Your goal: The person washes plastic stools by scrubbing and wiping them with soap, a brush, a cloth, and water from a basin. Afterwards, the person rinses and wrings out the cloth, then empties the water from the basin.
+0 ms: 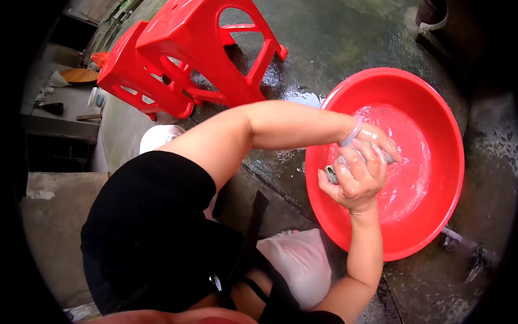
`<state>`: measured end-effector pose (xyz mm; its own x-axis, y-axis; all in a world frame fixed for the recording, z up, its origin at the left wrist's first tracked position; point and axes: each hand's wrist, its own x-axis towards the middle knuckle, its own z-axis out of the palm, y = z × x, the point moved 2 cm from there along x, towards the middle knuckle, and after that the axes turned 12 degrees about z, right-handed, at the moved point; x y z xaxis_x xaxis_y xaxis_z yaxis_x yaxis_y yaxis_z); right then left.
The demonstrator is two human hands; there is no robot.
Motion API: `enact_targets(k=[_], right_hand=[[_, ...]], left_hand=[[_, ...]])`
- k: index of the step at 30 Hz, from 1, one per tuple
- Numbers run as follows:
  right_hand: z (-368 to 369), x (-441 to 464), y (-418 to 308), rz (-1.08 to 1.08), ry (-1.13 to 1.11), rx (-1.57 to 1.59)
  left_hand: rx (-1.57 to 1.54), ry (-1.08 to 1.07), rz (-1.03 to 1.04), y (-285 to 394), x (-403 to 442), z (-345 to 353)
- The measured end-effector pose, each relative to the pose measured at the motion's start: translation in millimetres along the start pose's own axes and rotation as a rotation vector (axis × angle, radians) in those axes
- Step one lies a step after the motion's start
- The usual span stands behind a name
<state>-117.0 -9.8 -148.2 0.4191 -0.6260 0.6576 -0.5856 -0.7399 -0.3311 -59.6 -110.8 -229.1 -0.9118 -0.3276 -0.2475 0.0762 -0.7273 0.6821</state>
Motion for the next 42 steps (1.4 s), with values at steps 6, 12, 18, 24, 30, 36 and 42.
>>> enact_targets(k=[6, 12, 18, 24, 30, 36, 42], right_hand=[[20, -9, -5, -0.148, -0.158, -0.053], [64, -57, 18, -0.120, -0.702, -0.360], [125, -111, 39, 0.400, -0.569, 0.089], [88, -93, 31, 0.407, -0.786, 0.016], [32, -84, 9, 0.423, -0.696, -0.057], [-111, -261, 47, 0.761, 0.388, -1.136], [-49, -329, 36, 2.106, 0.583, 0.965]], left_hand=[[0.697, 0.101, -0.221, 25, 1, 52], [1.211, 0.245, -0.129, -6, 23, 55], [1.527, 0.397, -0.122, -44, 27, 48], [1.509, 0.481, -0.265, -56, 20, 66], [0.833, 1.042, 0.343, -27, -12, -4], [0.097, 1.340, 0.903, 22, -101, -73], [-0.126, 1.250, 0.950, 36, -222, -35]])
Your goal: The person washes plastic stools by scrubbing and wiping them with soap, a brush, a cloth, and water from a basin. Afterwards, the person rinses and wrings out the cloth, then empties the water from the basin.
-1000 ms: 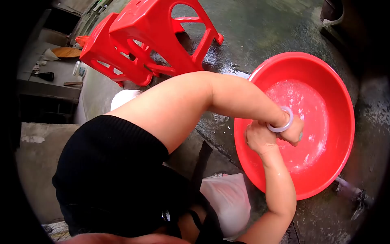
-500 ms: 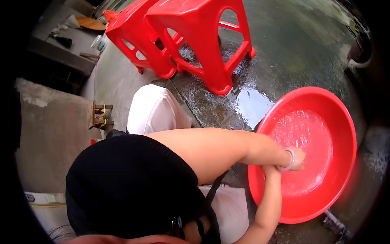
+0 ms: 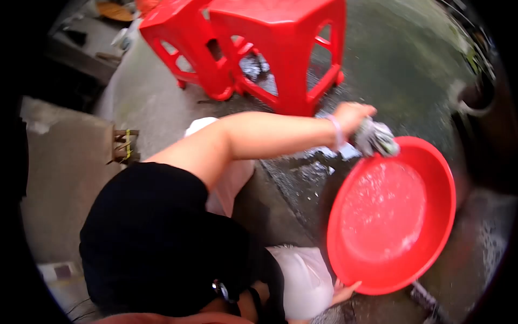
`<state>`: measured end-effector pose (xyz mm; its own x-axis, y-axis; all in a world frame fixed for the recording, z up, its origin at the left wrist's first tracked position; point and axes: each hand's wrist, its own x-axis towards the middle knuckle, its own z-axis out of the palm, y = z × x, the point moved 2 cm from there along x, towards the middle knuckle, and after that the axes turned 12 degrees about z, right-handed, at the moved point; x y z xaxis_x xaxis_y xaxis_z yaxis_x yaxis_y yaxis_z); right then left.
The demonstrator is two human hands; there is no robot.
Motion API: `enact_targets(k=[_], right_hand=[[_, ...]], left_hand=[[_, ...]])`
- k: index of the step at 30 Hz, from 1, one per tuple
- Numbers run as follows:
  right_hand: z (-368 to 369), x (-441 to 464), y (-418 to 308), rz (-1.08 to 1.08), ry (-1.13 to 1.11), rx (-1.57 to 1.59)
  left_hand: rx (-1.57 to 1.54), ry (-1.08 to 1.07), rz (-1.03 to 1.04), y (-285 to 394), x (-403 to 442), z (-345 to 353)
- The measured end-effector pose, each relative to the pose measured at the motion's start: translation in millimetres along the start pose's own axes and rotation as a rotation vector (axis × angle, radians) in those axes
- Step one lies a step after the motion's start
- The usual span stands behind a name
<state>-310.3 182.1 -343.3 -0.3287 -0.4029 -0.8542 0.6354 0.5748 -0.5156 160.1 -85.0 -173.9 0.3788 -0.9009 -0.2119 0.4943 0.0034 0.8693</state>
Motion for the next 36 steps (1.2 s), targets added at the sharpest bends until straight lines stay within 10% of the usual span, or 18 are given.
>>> enact_targets(k=[3, 11, 19, 22, 24, 34, 35, 36], right_hand=[[16, -44, -34, 0.077, 0.352, -0.351], [141, -139, -197, -0.817, 0.311, -0.090], [376, -131, -351, -1.159, 0.015, -0.420], [473, -132, -370, -1.297, 0.488, -0.934], [496, -122, -402, -1.260, 0.422, -0.949], [698, -234, -237, -1.554, 0.381, -1.323], [714, -221, -235, -1.930, 0.288, -1.228], [733, -207, -244, -1.700, 0.306, -1.586]], left_hand=[[-0.073, 0.032, -0.166, 40, -15, -34], [-0.199, 0.051, -0.150, 87, -32, -72], [-0.337, 0.026, -0.169, 116, -29, -80], [-0.366, 0.027, -0.146, 117, -21, -86], [-0.360, 0.019, -0.114, 113, -14, -90], [-0.297, -0.006, -0.148, 104, -5, -91], [-0.295, -0.006, -0.147, 105, -6, -91], [-0.293, -0.006, -0.146, 107, -6, -92]])
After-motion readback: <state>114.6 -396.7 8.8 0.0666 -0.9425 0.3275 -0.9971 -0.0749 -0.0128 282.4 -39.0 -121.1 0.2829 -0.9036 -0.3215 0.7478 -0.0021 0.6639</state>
